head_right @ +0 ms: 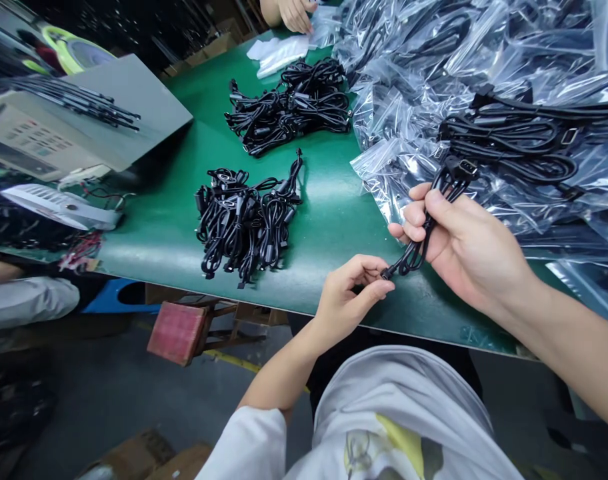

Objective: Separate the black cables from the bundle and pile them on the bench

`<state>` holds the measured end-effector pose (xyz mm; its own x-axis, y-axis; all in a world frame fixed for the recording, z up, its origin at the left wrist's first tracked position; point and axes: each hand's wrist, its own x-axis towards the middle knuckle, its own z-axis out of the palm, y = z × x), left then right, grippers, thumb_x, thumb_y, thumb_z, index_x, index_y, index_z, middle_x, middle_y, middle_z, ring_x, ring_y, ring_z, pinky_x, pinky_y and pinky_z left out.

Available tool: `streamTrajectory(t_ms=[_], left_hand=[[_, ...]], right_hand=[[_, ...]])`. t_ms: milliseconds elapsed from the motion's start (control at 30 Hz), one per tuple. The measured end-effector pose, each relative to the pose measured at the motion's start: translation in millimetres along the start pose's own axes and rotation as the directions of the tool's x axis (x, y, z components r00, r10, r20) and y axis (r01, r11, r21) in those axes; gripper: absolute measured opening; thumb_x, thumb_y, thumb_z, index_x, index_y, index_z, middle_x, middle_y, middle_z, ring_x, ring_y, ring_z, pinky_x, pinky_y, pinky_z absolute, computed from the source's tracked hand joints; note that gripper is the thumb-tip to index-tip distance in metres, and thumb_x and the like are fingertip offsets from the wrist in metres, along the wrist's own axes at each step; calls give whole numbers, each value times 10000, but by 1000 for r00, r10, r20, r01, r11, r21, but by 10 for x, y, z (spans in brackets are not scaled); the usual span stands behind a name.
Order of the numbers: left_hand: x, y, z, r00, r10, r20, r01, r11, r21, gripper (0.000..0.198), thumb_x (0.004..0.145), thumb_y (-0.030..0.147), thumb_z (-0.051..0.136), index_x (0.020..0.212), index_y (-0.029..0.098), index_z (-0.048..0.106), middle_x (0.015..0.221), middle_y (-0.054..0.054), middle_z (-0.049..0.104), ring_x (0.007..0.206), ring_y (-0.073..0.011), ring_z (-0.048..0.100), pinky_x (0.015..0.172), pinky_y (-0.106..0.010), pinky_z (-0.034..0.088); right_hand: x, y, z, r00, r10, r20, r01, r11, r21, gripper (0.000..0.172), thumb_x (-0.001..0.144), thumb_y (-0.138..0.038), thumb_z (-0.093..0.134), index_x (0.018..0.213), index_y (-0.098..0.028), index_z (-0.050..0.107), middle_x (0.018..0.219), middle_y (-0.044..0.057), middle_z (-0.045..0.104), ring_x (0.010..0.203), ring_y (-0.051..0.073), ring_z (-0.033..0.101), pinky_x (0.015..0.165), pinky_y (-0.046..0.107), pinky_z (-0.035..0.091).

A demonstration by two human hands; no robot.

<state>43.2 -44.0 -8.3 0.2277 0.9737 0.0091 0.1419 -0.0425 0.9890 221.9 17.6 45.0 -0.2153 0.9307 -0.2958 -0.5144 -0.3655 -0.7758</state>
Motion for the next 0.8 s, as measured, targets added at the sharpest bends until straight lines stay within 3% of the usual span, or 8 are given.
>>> streamTrajectory(t_ms=[467, 800], left_hand=[[8, -24, 5, 1000, -7, 15, 7, 1000, -29, 341, 901, 479, 746, 1030, 167, 701, 856, -23, 718, 718, -105, 652, 740, -242, 552], [-18, -43, -17, 999, -35, 10, 35, 999, 27, 287, 952, 431, 677, 1073, 171, 694, 878, -35, 718, 730, -118, 655, 696, -242, 536]], right_hand=[[57, 56, -64, 999, 30, -20, -30, 999, -12, 155, 1018, -218, 590, 922, -193, 710, 769, -28, 496, 669, 110, 512, 866, 285, 592], [42, 55, -75, 999, 15, -33, -18, 993, -113, 110, 947, -338, 701, 923, -231, 698, 767, -44, 480, 651, 107, 508, 891, 328, 610]])
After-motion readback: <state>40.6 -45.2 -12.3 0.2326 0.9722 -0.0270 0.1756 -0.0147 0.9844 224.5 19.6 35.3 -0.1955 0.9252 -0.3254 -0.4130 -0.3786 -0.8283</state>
